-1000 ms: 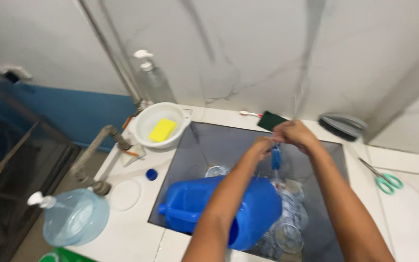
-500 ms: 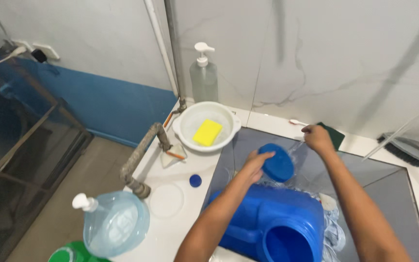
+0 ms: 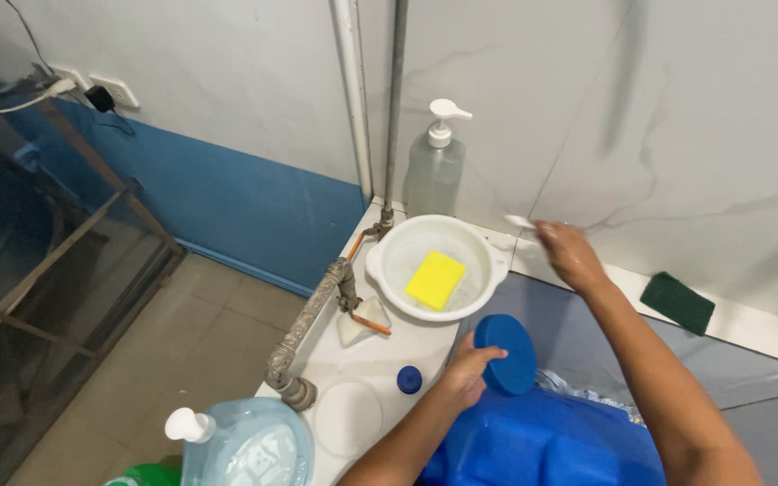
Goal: The person cleans a large blue plastic container in a sink. They use scissors to cut a plastic ring from the container's neck, then scrub the lid and the container's interior and exterior with a toothbrush and a sponge. Finally, they rinse the container and its lid under running water.
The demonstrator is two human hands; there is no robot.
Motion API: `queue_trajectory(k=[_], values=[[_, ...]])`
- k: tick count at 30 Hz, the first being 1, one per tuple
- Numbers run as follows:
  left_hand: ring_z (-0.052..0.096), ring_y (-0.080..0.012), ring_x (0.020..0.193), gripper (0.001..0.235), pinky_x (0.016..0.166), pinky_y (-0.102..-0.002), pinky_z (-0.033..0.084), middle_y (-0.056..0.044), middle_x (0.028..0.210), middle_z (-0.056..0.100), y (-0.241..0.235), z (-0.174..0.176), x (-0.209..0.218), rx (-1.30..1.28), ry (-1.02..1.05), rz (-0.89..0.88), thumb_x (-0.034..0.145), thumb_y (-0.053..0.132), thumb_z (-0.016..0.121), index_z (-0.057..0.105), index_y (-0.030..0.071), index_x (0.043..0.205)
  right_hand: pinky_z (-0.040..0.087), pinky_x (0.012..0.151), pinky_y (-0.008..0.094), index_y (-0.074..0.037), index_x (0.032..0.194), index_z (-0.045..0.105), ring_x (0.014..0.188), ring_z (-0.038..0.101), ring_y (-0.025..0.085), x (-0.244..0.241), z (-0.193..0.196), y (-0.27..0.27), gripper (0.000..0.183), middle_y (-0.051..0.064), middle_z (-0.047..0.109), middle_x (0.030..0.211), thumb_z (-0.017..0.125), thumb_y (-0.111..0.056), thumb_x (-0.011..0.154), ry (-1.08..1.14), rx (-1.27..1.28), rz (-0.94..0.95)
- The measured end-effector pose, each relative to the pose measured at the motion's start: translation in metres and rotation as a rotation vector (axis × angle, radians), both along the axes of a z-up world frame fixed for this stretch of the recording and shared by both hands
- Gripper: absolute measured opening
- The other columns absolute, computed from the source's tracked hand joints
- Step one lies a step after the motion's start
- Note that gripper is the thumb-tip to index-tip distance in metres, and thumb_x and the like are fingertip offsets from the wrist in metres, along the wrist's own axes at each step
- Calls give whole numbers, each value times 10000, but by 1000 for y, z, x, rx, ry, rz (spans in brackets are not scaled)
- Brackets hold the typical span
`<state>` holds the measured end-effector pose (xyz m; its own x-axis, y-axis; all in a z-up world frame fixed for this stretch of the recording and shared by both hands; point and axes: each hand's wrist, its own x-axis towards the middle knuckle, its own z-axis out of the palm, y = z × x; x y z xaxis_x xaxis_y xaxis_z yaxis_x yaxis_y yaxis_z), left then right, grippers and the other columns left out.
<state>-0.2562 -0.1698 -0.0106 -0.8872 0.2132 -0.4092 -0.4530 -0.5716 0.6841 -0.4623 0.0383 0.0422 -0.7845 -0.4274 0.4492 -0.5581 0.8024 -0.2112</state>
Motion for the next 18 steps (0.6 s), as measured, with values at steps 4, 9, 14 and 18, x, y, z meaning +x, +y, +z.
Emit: queue_trajectory(k=[4,9,14,18], values=[[693,-227,1033,558,844,-357,613,-118,1142,699,6,-8,-6,0,72,-12,824,-37,666,579,53,1368,581,681,456,-246,1419,575,852,723,335,-3,26,-87,448,164,687,1058,502,-182,982,-105,515,-13],[686,-229,962,497,816,-357,585,-133,1085,696,5,-13,-9,-45,196,-26,816,-43,689,588,-27,1302,613,705,433,-71,1146,747,937,742,317,22,-8,-152,288,141,748,1054,672,-101,869,-172,791,-133],[699,-172,928,529,827,-315,579,-100,1062,713,-3,-6,-15,-212,218,-51,779,-28,680,590,27,1297,578,863,452,-54,1057,772,1020,715,363,41,36,-120,231,196,741,1088,666,-70,853,-422,624,46],[681,-192,871,451,799,-325,565,-125,980,710,-13,12,-12,-129,297,-158,775,-32,676,645,-80,1223,569,888,440,-219,1241,739,1028,723,318,108,114,-16,319,95,767,1125,658,-273,937,-505,349,-133]])
